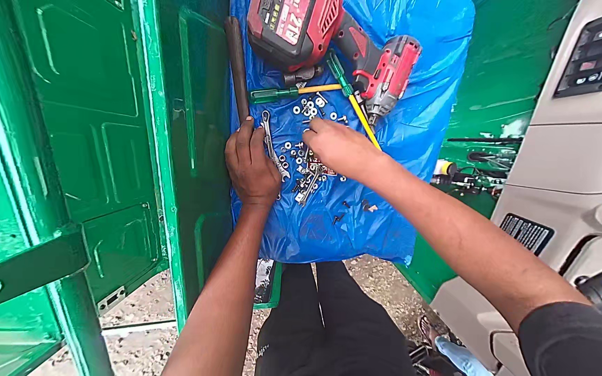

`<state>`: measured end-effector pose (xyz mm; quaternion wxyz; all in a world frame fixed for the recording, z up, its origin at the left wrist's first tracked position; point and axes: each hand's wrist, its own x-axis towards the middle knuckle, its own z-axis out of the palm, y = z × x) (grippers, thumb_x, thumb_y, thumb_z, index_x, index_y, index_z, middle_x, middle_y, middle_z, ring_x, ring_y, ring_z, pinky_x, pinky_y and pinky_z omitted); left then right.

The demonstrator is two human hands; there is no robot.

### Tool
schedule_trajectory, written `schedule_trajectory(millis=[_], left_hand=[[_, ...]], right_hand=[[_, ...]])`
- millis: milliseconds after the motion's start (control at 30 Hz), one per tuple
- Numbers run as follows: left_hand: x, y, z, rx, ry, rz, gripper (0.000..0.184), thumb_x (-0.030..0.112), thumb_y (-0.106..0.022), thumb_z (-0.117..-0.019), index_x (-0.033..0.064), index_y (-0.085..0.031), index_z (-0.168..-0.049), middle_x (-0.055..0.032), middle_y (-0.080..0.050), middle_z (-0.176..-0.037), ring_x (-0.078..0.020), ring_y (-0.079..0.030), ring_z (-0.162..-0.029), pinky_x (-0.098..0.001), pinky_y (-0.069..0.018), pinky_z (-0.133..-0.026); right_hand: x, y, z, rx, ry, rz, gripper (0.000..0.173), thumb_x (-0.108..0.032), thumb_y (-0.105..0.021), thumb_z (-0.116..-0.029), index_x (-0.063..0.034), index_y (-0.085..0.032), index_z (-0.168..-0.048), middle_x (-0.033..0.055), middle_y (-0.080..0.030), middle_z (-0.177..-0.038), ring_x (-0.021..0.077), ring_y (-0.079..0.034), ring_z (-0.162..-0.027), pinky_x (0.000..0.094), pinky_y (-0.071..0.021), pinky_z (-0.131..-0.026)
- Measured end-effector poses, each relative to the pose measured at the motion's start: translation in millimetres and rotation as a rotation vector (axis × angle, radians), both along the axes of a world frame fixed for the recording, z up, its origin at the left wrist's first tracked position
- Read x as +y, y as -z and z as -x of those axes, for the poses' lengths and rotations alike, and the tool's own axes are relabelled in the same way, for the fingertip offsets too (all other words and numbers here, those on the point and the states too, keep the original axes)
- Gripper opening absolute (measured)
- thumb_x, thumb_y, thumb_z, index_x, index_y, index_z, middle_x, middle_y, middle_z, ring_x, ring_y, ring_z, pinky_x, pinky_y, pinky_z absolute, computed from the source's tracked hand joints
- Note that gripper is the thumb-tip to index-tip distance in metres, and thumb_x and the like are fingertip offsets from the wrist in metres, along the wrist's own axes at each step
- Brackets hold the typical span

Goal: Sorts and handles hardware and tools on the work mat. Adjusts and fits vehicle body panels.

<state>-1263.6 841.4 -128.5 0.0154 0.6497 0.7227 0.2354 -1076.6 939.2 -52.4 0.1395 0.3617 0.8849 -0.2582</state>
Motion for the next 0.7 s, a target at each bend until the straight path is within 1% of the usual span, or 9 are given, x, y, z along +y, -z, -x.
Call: schedule_trajectory(millis=[67, 167, 333, 433, 500, 567, 600, 633, 700], left_hand=[[-1.0, 1.1, -0.2, 0.003, -0.002, 0.009, 0.043, 0.013, -0.038, -0.0999, 0.0146, -0.061, -0.136, -0.0053, -0.052, -0.154, -0.0273, -0.048, -0.139, -0.0413, -0.0348, -0.116], [-1.0, 0.3, -0.2, 0.006, -0.001, 0.012, 0.043, 0.013, -0.039, -0.099, 0.0139, -0.062, -0.135, -0.006, -0.052, -0.153, -0.0276, -0.049, -0.138, -0.0415, -0.0342, -0.117], [-1.5, -0.6, -1.2, 0.013, -0.005, 0.023, 0.042, 0.012, -0.038, -0.0999, 0.0143, -0.062, -0.135, -0.0057, -0.052, -0.153, -0.0277, -0.048, -0.139, -0.0417, -0.0343, -0.117], [-0.5, 0.5, -0.5, 0.019, -0.01, 0.013, 0.042, 0.012, -0.038, -0.0998, 0.0146, -0.062, -0.135, -0.0052, -0.052, -0.153, -0.0273, -0.049, -0.138, -0.0416, -0.0348, -0.116], [0.3, 0.6, -1.8, 0.012, -0.009, 0.012, 0.043, 0.012, -0.038, -0.0996, 0.0144, -0.062, -0.135, -0.0057, -0.052, -0.153, -0.0278, -0.048, -0.139, -0.0417, -0.0348, -0.116], [-1.1, 1.4, -2.3, 0.003, -0.012, 0.005, 0.043, 0.011, -0.038, -0.0994, 0.0147, -0.062, -0.135, -0.0055, -0.052, -0.153, -0.0275, -0.048, -0.139, -0.041, -0.0349, -0.116], [-2.0, 1.8, -1.6, 0.005, -0.013, 0.007, 0.043, 0.011, -0.038, -0.0991, 0.0147, -0.062, -0.134, -0.0054, -0.053, -0.153, -0.0274, -0.048, -0.139, -0.041, -0.0348, -0.116], [-2.6, 1.8, -0.8, 0.007, -0.013, 0.009, 0.043, 0.011, -0.038, -0.0989, 0.0145, -0.062, -0.134, -0.0053, -0.053, -0.153, -0.0274, -0.048, -0.139, -0.0411, -0.0347, -0.116], [-0.6, 1.9, -1.1, 0.012, -0.015, 0.009, 0.043, 0.012, -0.039, -0.0984, 0.0149, -0.062, -0.134, -0.0051, -0.053, -0.152, -0.0268, -0.049, -0.138, -0.041, -0.0355, -0.116]], right_hand=[[-4.5, 0.2, -2.1, -0.008, 0.094, 0.004, 0.02, -0.007, -0.051, -0.1034, -0.0029, -0.069, -0.112, 0.0203, -0.064, -0.112, 0.037, -0.066, -0.104, 0.0484, -0.0582, -0.086], [-15.2, -9.2, 6.0, -0.081, 0.143, 0.005, 0.019, -0.003, -0.052, -0.1017, 0.0006, -0.067, -0.112, 0.0232, -0.062, -0.114, 0.0401, -0.065, -0.108, 0.0511, -0.0585, -0.083], [-6.8, -9.6, 4.8, -0.127, 0.078, 0.014, 0.021, -0.002, -0.051, -0.1021, 0.0035, -0.063, -0.118, 0.0245, -0.06, -0.12, 0.0415, -0.062, -0.115, 0.0503, -0.0574, -0.089], [1.0, -2.7, -4.1, -0.058, 0.052, -0.003, 0.022, -0.008, -0.051, -0.1037, 0.002, -0.063, -0.119, 0.0226, -0.061, -0.117, 0.039, -0.064, -0.111, 0.0483, -0.0569, -0.091], [5.5, -1.5, -17.2, 0.119, 0.172, 0.038, 0.02, -0.013, -0.052, -0.1037, -0.0016, -0.066, -0.113, 0.0151, -0.064, -0.108, 0.0289, -0.066, -0.1, 0.0416, -0.0567, -0.088], [1.9, -3.9, -31.9, 0.479, 0.486, 0.252, 0.014, -0.015, -0.059, -0.1016, -0.0045, -0.068, -0.105, 0.0052, -0.067, -0.089, 0.0133, -0.064, -0.075, 0.0284, -0.055, -0.069], [-3.7, -5.2, -37.8, 0.695, 0.665, 0.452, 0.012, -0.01, -0.06, -0.1015, -0.001, -0.067, -0.105, 0.0067, -0.068, -0.086, 0.0124, -0.063, -0.069, 0.0268, -0.0556, -0.063], [-11.4, -6.5, -43.8, 0.883, 0.822, 0.668, 0.012, -0.006, -0.057, -0.1025, 0.0018, -0.064, -0.107, 0.0094, -0.067, -0.09, 0.0139, -0.065, -0.07, 0.0289, -0.0587, -0.065], [-27.0, -4.5, -56.7, 1.115, 1.043, 1.0, 0.015, -0.006, -0.048, -0.103, -0.0001, -0.062, -0.106, 0.0141, -0.07, -0.102, 0.0188, -0.071, -0.082, 0.0355, -0.0628, -0.076]])
